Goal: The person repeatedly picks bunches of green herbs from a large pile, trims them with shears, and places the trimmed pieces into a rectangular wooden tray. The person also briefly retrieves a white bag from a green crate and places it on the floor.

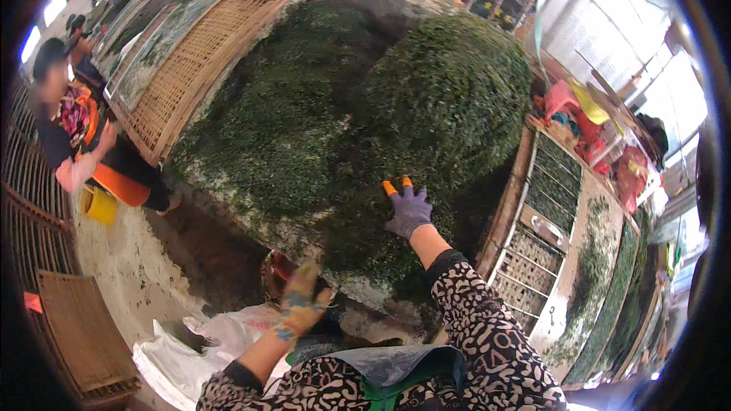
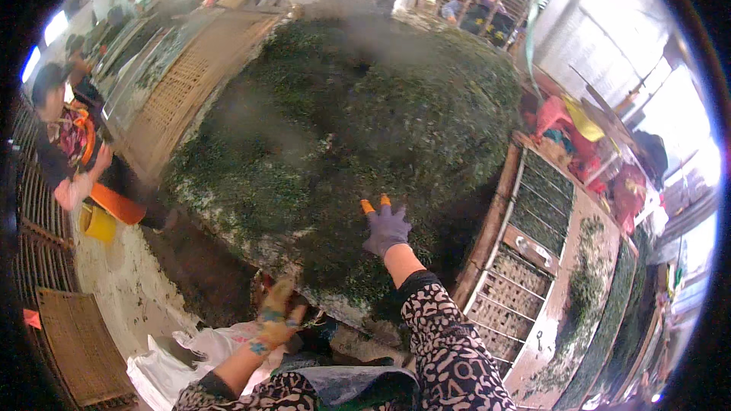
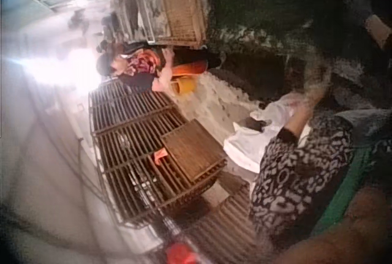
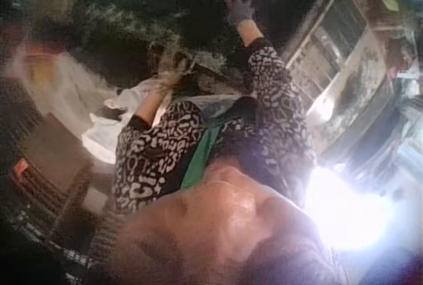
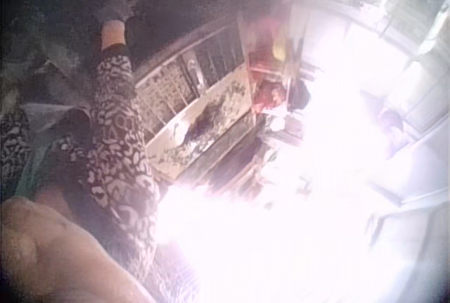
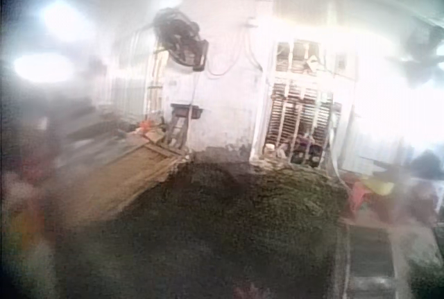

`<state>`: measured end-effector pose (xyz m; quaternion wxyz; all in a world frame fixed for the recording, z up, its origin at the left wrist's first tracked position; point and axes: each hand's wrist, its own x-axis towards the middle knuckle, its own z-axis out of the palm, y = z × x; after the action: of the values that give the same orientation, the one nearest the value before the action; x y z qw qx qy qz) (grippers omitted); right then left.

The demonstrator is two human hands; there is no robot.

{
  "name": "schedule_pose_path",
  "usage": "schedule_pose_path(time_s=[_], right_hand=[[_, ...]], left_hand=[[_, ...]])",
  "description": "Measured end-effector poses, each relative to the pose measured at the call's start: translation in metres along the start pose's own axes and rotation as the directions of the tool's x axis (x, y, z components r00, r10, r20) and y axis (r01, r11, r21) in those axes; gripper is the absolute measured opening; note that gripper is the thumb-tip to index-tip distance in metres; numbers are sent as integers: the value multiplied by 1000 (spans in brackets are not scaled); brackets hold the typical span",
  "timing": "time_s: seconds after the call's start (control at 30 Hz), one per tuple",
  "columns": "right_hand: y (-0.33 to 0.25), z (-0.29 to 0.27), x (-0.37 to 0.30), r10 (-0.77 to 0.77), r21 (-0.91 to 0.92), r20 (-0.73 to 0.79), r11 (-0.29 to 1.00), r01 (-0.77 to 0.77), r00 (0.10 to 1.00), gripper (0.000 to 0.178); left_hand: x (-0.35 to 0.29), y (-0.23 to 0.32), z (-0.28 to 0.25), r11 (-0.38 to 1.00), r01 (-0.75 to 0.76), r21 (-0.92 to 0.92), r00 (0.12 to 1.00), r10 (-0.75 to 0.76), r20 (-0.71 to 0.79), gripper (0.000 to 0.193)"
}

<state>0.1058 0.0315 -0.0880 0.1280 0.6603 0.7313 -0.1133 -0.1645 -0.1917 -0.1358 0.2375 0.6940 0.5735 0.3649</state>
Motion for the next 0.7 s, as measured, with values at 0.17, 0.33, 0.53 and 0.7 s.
schedule_pose_path(time_s=[0.17,0.33,0.53,0.7], right_hand=[[42,-33,30,-24,261,-86,964,45,996,57],[73,-142,-10,3,930,25,368,-24,1000,64],[105,-322,-101,-374,222,-582,781,583,722,40],[122,-433,-184,-111,563,-769,350,749,630,38]], left_hand=[[-49,-63,-58,962,230,149,952,-190,-240,55],[-18,-67,-46,978,206,33,944,-190,-271,49],[62,-64,-22,998,-54,11,947,55,-316,47],[122,-37,-13,967,20,-253,959,-91,-270,36]])
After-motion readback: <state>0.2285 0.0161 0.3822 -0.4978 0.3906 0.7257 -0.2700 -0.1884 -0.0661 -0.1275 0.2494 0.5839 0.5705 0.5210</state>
